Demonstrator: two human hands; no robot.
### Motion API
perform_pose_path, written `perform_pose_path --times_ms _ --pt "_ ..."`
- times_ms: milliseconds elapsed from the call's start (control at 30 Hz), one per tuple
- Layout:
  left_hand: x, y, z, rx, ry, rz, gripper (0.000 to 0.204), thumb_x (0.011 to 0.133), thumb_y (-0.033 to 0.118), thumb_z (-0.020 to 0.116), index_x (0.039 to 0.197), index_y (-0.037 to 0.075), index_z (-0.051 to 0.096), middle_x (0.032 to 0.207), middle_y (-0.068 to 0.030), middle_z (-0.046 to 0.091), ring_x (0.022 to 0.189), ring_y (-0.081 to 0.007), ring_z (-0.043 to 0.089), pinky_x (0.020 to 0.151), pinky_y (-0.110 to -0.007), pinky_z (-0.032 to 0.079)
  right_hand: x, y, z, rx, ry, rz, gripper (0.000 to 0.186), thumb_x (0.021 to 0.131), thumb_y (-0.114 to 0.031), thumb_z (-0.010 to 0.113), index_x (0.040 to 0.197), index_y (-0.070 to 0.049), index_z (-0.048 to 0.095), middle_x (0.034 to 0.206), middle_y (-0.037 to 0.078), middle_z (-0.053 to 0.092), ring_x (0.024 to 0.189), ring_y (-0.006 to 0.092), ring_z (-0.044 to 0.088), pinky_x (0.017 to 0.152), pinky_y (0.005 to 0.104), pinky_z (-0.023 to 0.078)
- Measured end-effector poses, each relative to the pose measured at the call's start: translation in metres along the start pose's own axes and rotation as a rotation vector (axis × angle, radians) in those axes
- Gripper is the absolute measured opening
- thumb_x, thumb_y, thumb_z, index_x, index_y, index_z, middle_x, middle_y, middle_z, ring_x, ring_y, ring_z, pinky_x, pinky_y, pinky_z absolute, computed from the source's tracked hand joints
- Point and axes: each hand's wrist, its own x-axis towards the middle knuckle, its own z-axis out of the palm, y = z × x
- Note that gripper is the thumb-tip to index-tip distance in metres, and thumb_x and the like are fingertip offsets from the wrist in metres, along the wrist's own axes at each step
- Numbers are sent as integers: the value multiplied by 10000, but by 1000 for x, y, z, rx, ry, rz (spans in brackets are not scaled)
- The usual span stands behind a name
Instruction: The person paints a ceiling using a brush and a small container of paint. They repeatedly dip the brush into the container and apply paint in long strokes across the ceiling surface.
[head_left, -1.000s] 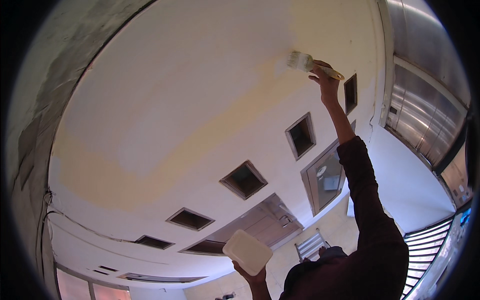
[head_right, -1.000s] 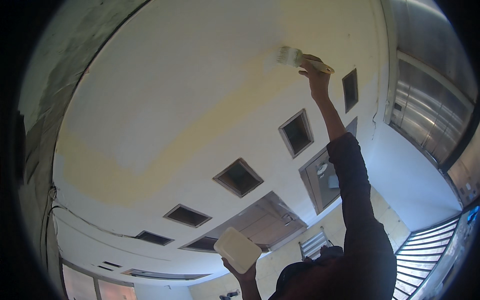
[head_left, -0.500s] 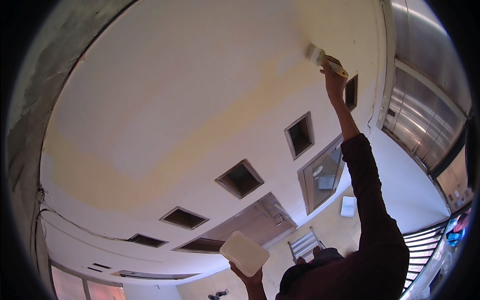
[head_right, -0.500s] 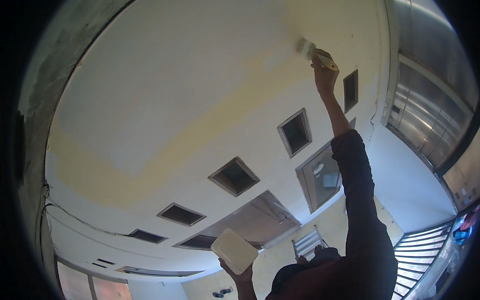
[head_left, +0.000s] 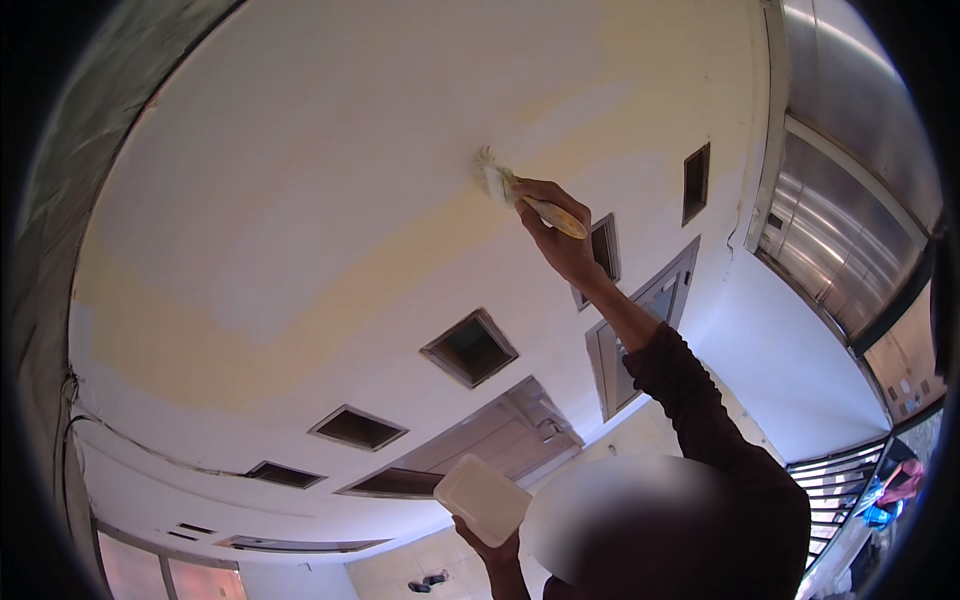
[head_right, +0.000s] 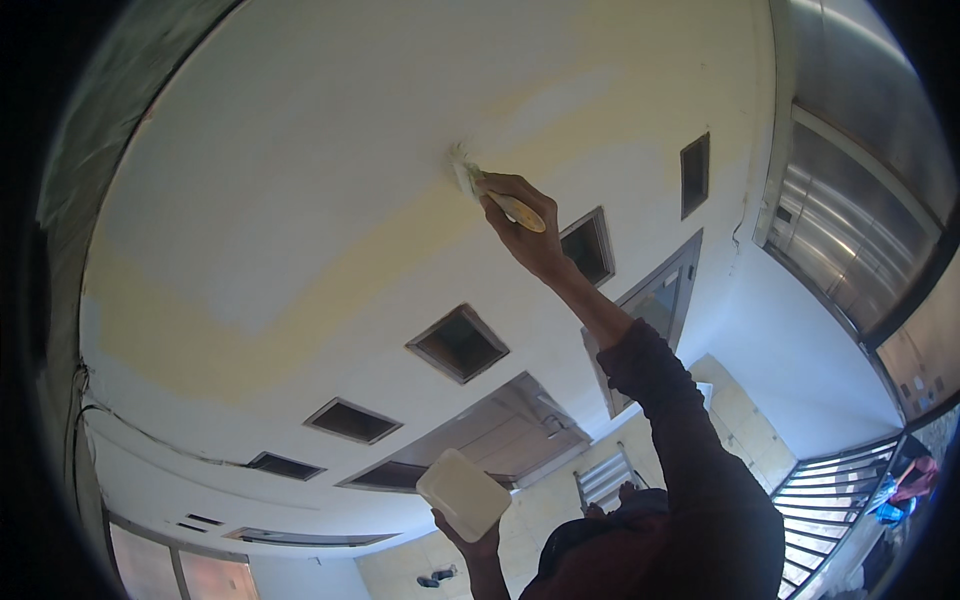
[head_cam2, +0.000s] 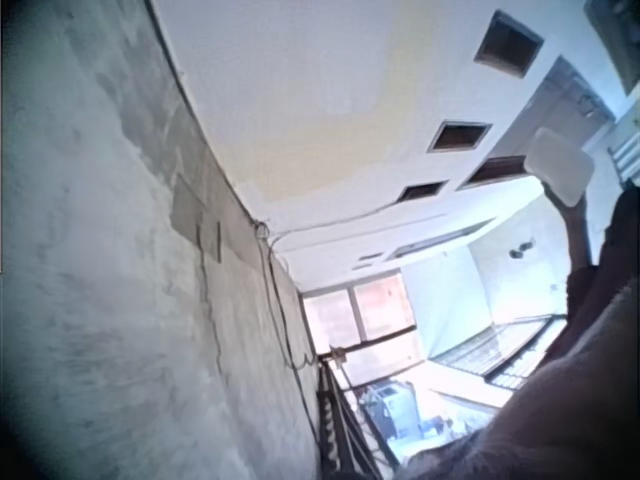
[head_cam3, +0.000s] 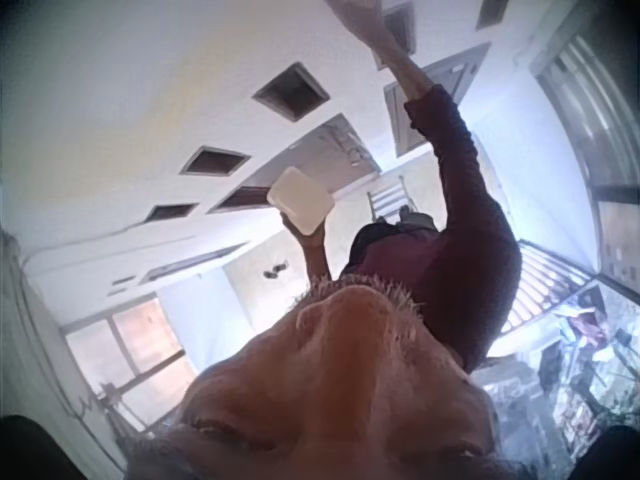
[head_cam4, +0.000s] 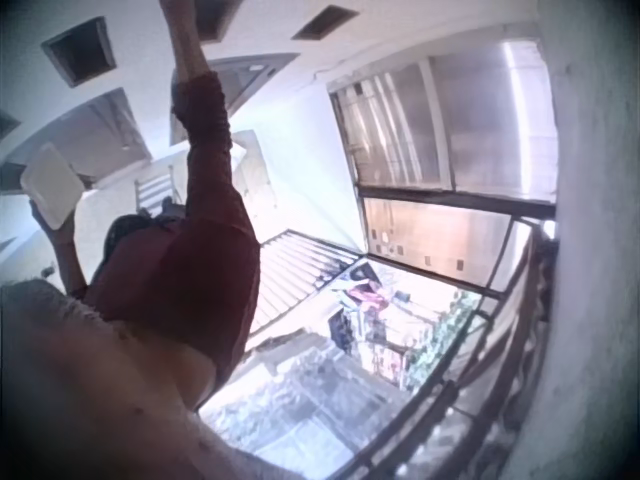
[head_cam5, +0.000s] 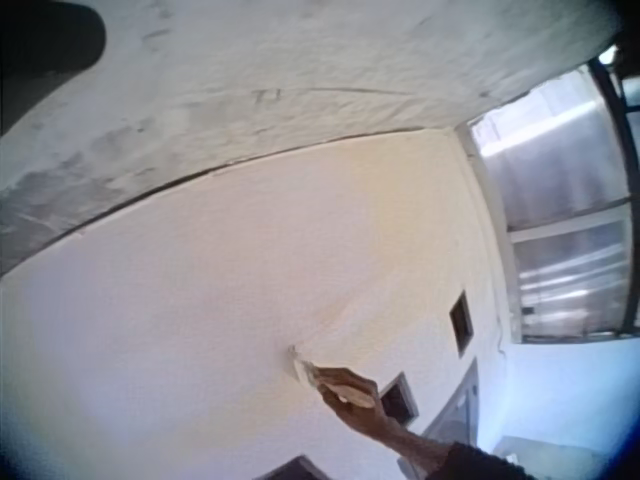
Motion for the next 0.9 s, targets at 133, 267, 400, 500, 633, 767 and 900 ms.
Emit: perform_pose_path --times_ms 133,267,400,500,633,767,900 --pt "-3 -3 23 153 133 78 835 798 353 850 1453 76 412 1339 -155 581 1197 -318 615 986 -506 534 16 -4 -19 27 -58 28 194 942 -33 680 1133 -29 714 1105 72 737 957 112 670 863 261 538" --pt "-4 -1 38 -62 98 -19 942 658 142 931 1440 63 413 1322 -169 591 1154 -305 642 930 -474 569 53 36 -78 -54 56 212 216 958 -102 691 1158 -22 705 1074 39 728 946 119 677 842 264 565" --pt "-6 -5 23 144 153 100 912 775 396 867 1503 143 380 1409 -171 525 1254 -307 579 979 -525 535 92 80 -135 -49 212 171 221 949 -132 690 1144 -30 719 987 41 733 813 98 674 731 250 571" --pt "-4 -8 18 50 114 66 910 776 433 856 1514 186 383 1428 -174 503 1271 -303 563 983 -540 531 121 105 -183 -150 251 209 244 948 -151 700 1160 -32 710 986 61 720 866 113 688 746 277 616" --pt "-4 -2 12 -110 1 -57 902 751 336 900 1495 185 412 1411 -174 513 1256 -294 574 962 -527 555 139 105 -200 -290 350 127 199 954 -117 688 1137 -48 725 988 33 726 863 99 675 763 255 581" --pt "-6 -4 -3 169 18 73 816 843 383 812 1509 189 383 1422 -150 504 1299 -289 537 979 -531 549 116 75 -138 -477 247 -146 199 931 -39 683 1126 -45 718 1128 85 718 980 168 690 854 301 550" --pt "-11 -6 9 -62 44 53 843 862 242 812 1537 188 309 1446 -150 469 1319 -285 516 969 -518 561 78 31 -62 -565 135 -223 234 890 -32 701 1107 -118 725 1161 110 708 999 284 714 829 370 594"
